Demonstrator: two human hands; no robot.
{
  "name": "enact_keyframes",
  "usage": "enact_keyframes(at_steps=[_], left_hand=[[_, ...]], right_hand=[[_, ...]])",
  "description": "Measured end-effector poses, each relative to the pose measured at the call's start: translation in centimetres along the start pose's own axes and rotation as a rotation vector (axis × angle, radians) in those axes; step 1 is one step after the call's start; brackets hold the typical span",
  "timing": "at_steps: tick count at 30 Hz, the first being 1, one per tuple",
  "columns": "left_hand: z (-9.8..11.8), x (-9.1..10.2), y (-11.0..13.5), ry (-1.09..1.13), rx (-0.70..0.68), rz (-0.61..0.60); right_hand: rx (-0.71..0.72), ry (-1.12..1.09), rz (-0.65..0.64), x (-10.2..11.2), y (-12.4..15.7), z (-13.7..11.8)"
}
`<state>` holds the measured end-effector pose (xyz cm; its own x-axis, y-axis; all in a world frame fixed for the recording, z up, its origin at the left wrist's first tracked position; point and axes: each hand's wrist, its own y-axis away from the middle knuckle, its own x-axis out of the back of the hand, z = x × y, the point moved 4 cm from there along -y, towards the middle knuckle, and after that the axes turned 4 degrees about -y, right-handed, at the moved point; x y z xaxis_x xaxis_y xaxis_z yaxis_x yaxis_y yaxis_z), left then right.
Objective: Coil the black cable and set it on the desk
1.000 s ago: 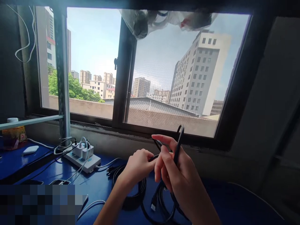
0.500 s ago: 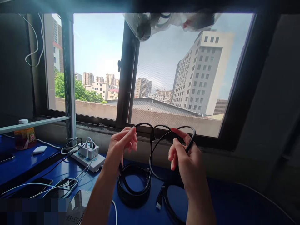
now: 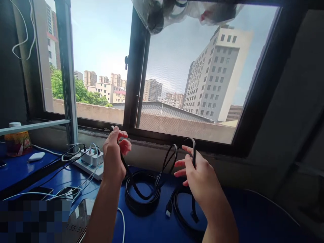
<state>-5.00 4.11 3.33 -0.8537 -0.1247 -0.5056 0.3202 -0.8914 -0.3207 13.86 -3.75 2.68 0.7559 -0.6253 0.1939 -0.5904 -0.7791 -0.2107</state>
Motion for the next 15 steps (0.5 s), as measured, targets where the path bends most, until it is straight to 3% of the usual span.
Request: enact_keyframes(at_steps=[2, 5, 11, 15], left_hand=[[-0.3, -0.5, 0.0, -0.052, 0.033, -0.098], [-0.5, -1.0, 0.4, -0.168, 0.049, -0.23], [0.8, -0.7, 1.5, -0.397, -0.075, -0.209], [2.2, 0.0, 2.4, -0.672, -0.048, -0.242]], right_hand=[[0.066, -0.012, 0.03, -0.1, 0.4, -0.6], [0.279, -0.132, 0.013, -0.7, 0.8, -1.7], [0.467, -0.28, -0.023, -2.2, 1.7, -2.2], [0.512, -0.336, -0.024, -2.8, 1.7, -2.2]])
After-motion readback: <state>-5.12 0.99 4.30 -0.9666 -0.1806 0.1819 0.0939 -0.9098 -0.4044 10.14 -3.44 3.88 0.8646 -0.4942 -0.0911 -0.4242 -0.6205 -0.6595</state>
